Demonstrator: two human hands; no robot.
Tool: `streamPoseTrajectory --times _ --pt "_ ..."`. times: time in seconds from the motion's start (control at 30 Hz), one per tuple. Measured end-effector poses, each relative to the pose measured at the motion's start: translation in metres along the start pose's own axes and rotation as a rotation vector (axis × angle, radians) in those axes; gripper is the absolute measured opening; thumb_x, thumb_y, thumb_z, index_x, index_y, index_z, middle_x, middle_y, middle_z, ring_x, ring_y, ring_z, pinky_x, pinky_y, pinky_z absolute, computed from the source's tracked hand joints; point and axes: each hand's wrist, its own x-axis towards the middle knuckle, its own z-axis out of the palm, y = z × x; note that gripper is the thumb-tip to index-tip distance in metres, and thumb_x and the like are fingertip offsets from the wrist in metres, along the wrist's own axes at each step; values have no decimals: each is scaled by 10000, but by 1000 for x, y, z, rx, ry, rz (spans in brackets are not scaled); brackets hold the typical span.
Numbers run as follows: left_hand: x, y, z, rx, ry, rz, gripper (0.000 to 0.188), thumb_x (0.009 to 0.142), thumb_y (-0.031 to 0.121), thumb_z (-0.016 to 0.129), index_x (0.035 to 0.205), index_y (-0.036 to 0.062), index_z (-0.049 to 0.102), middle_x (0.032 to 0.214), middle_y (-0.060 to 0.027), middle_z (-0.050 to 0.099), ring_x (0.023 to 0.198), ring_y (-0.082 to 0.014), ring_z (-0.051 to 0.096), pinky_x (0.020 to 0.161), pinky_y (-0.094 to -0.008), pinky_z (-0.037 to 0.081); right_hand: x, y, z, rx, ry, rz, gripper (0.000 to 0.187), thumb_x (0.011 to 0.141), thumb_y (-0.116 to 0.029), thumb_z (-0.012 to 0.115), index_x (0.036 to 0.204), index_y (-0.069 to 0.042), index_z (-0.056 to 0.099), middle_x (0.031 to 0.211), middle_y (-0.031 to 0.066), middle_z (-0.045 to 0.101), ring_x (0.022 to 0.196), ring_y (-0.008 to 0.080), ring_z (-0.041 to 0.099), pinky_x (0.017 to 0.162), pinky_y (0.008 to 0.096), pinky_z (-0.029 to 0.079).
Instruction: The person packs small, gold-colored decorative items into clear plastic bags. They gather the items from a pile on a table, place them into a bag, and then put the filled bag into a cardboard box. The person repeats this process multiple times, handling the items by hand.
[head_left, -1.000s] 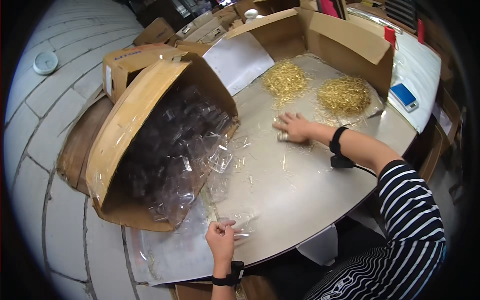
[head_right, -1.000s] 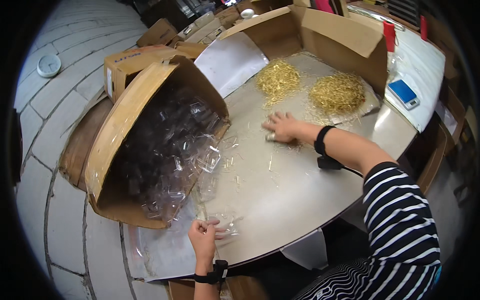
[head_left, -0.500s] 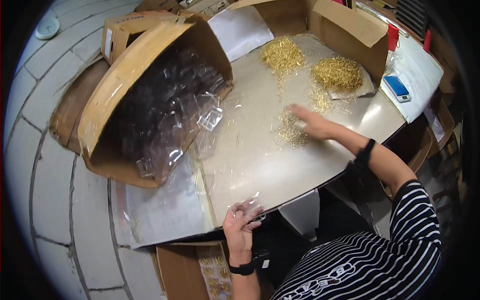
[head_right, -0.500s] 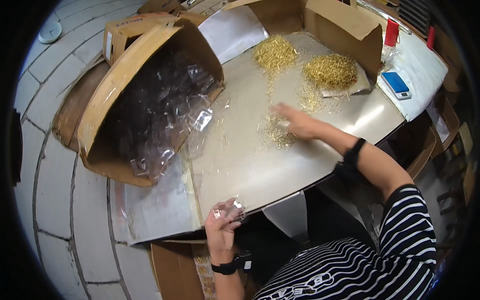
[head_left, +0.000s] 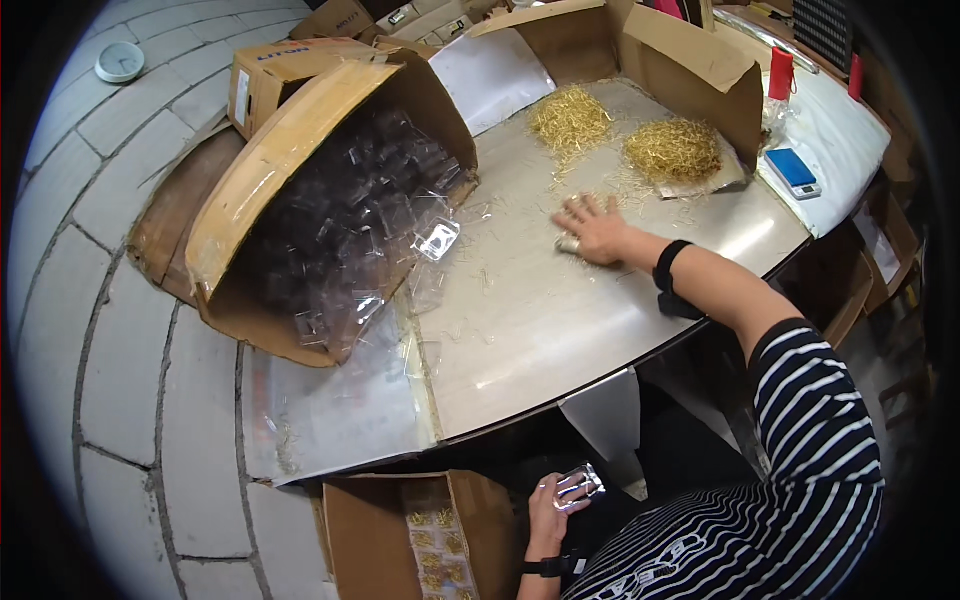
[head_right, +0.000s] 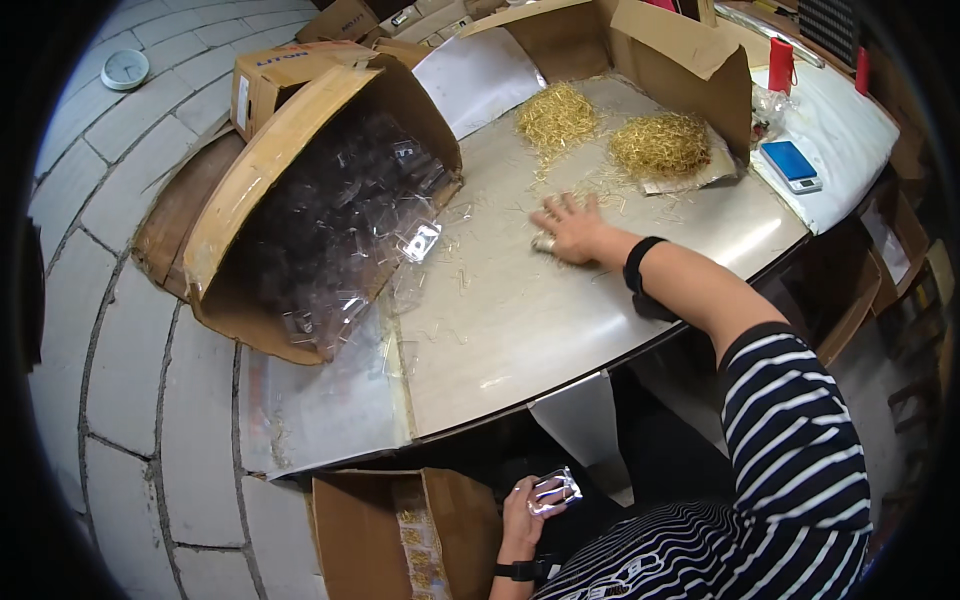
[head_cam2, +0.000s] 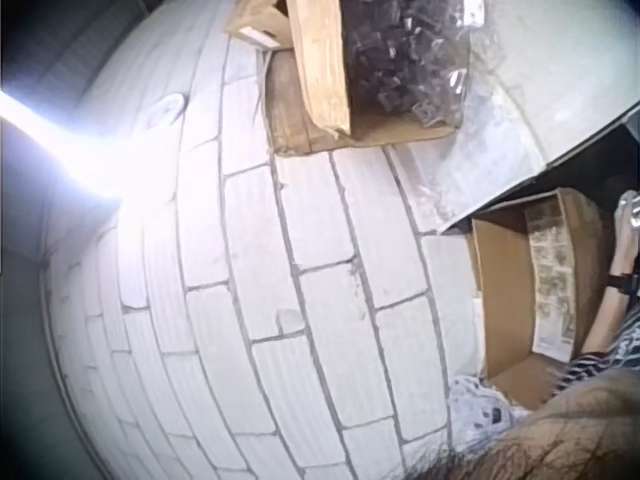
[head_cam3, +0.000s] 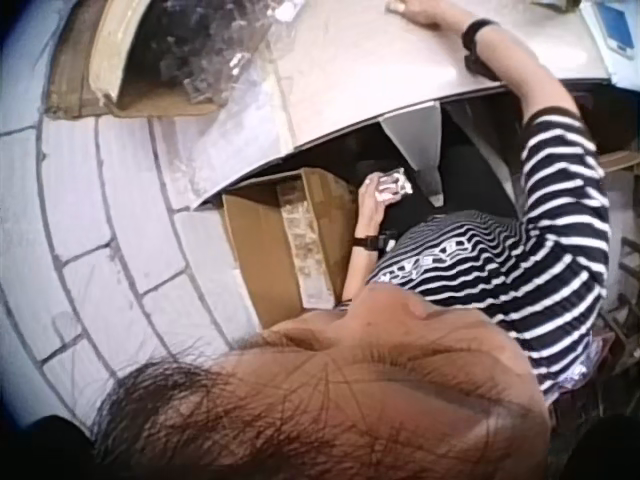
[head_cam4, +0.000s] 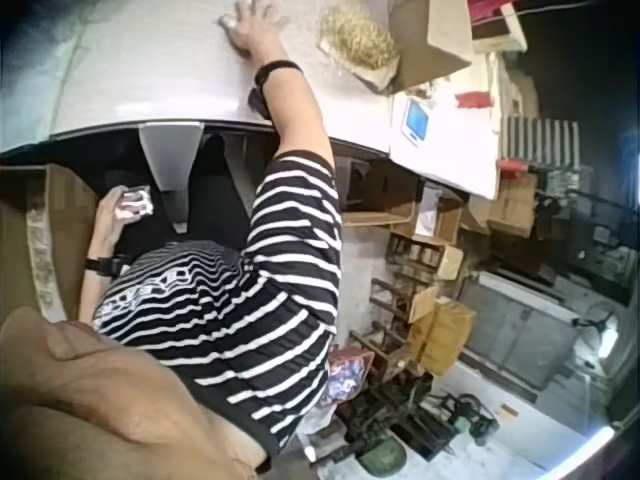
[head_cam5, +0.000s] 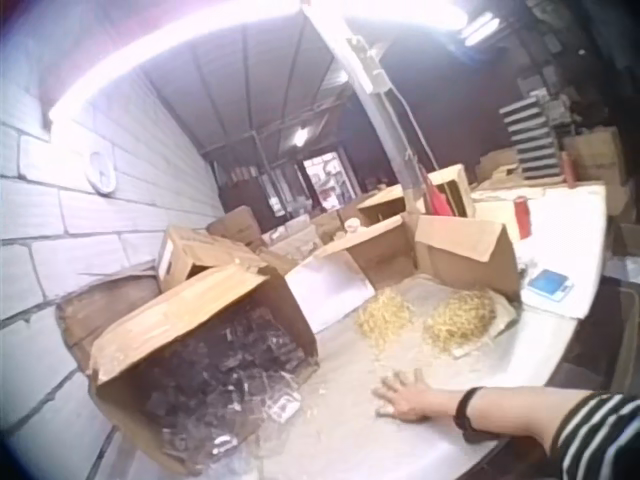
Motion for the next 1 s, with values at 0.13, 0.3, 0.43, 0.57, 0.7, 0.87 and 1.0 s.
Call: streamPoseTrajectory --times 0.13,0.3,0.43,0.57,0.7,0.87,1.0 --pt "19 -21 4 62 -125 -39 300 979 292 430 1064 17 515 1073 -229 621 854 -317 667 659 -416 586 -14 6 22 54 48 -72 687 932 -593 248 1481 -188 172 1541 160 80 1417 379 45 1111 576 95" --pt "37 -37 27 61 -233 -33 364 993 310 386 1139 1 509 1041 -190 625 858 -263 658 692 -394 581 -57 -4 18 439 -42 -305 635 957 -460 364 1443 -65 259 1520 219 114 1405 376 125 1141 421 151" --pt "49 -40 43 27 -248 -29 403 997 339 358 1158 0 505 1018 -169 624 873 -259 656 713 -401 577 -96 10 18 753 315 -20 606 959 -408 388 1453 -88 242 1526 186 131 1404 342 160 1144 410 151" --pt "47 -40 65 61 -179 -24 419 995 353 347 1152 1 511 1021 -157 618 846 -257 663 684 -405 580 -115 -43 46 261 327 -59 574 960 -367 390 1444 -84 268 1505 225 166 1393 355 191 1130 440 187" --pt "50 -49 65 56 -171 -20 432 996 359 336 1184 -3 480 1066 -157 609 839 -285 677 617 -378 580 -152 -88 62 263 391 -119 545 911 -237 482 1350 60 356 1440 272 282 1368 385 231 1114 447 221" --pt "36 -31 63 26 -292 -85 485 996 388 326 1255 -14 408 1169 -179 575 889 -346 674 580 -326 558 -214 -102 44 423 315 -232 561 854 -146 553 1330 83 362 1389 277 352 1333 402 293 1105 444 253" --pt "41 -40 60 107 -302 -122 438 987 330 330 1219 -21 452 1092 -172 618 867 -327 679 568 -336 568 -205 -83 40 479 271 -233 483 879 -151 528 1298 62 416 1367 226 418 1312 357 350 1098 436 272"
